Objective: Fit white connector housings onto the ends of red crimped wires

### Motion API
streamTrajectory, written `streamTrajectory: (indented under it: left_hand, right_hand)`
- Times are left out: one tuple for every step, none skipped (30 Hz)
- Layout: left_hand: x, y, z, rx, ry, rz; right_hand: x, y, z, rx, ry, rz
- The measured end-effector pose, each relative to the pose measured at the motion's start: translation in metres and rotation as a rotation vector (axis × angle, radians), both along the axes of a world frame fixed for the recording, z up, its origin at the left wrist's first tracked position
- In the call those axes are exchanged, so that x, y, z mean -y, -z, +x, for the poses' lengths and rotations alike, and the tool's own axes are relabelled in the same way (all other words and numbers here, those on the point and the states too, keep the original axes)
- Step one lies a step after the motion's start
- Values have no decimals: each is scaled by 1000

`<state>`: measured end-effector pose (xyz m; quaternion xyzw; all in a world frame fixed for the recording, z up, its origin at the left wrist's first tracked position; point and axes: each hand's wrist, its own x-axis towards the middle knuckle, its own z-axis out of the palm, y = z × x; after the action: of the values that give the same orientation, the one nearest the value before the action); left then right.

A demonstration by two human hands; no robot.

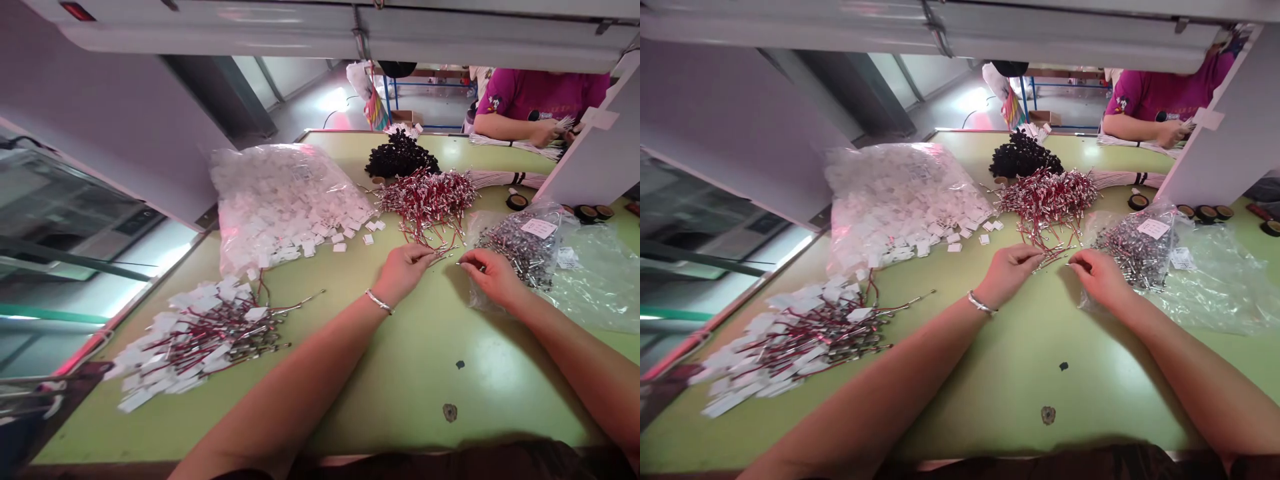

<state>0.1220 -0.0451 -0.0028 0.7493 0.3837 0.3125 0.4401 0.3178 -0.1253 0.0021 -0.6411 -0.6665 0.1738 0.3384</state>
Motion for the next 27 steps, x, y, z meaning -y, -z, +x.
streamTrajectory:
  left_hand:
    - [4,-1,-1,54,3,-128]
    - [8,-2,0,93,23,-244]
    - [11,-2,1,118,53,-331]
    - [13,-2,2,132,78,-379]
    - [15,-2,3,138,96,-390]
    - [17,-2,4,138,104,-377]
    - [18,-2,5,133,111,-353]
    - [18,-1,6,123,123,-331]
    - [18,-1,6,113,134,-315]
    - [19,0,7,106,139,-307]
    - [19,1,6,99,143,-309]
    - [19,1,6,95,143,-316]
    - [18,1,6,91,137,-327]
    - [18,1,6,89,129,-340]
    - [18,1,6,86,123,-348]
    - [18,0,5,82,121,-350]
    - [17,0,5,75,121,-348]
    - [17,-1,5,69,124,-345]
    - [17,-2,5,62,132,-346]
    - [17,-3,5,56,145,-348]
    - [18,-4,4,52,160,-349]
    - [18,-4,4,50,177,-350]
    - [18,-5,4,51,193,-349]
    - [18,-5,4,55,207,-348]
    - [18,-5,4,58,213,-345]
    - [18,-5,4,61,210,-341]
    - [18,-5,3,62,203,-341]
  right_hand:
    - [2,-1,-5,-40,1,19]
    - [3,-2,-10,-65,4,41]
    - [5,-3,-13,-74,9,63]
    - [6,-4,-16,-68,15,89]
    - [7,-4,-17,-53,20,116]
    - [8,-5,-18,-32,23,141]
    - [8,-5,-19,-8,22,159]
    - [8,-5,-19,16,10,168]
    - [8,-4,-19,39,-9,168]
    - [8,-4,-19,63,-35,163]
    - [8,-4,-19,87,-62,158]
    - [9,-4,-20,108,-80,157]
    - [9,-4,-20,122,-80,164]
    - [10,-5,-20,125,-65,177]
    - [10,-5,-20,120,-48,190]
    - [10,-5,-19,111,-40,198]
    - [11,-5,-19,103,-42,201]
    - [11,-5,-19,98,-57,200]
    - [11,-4,-19,97,-75,196]
    - [11,-4,-19,98,-91,191]
    - [11,-3,-19,97,-98,189]
    - [12,-2,-19,94,-100,188]
    - [12,-1,-19,90,-103,184]
    - [13,-1,-20,87,-106,177]
    - [13,-1,-20,88,-102,174]
    - [13,-1,-20,90,-86,176]
    - [14,-2,-20,90,-58,182]
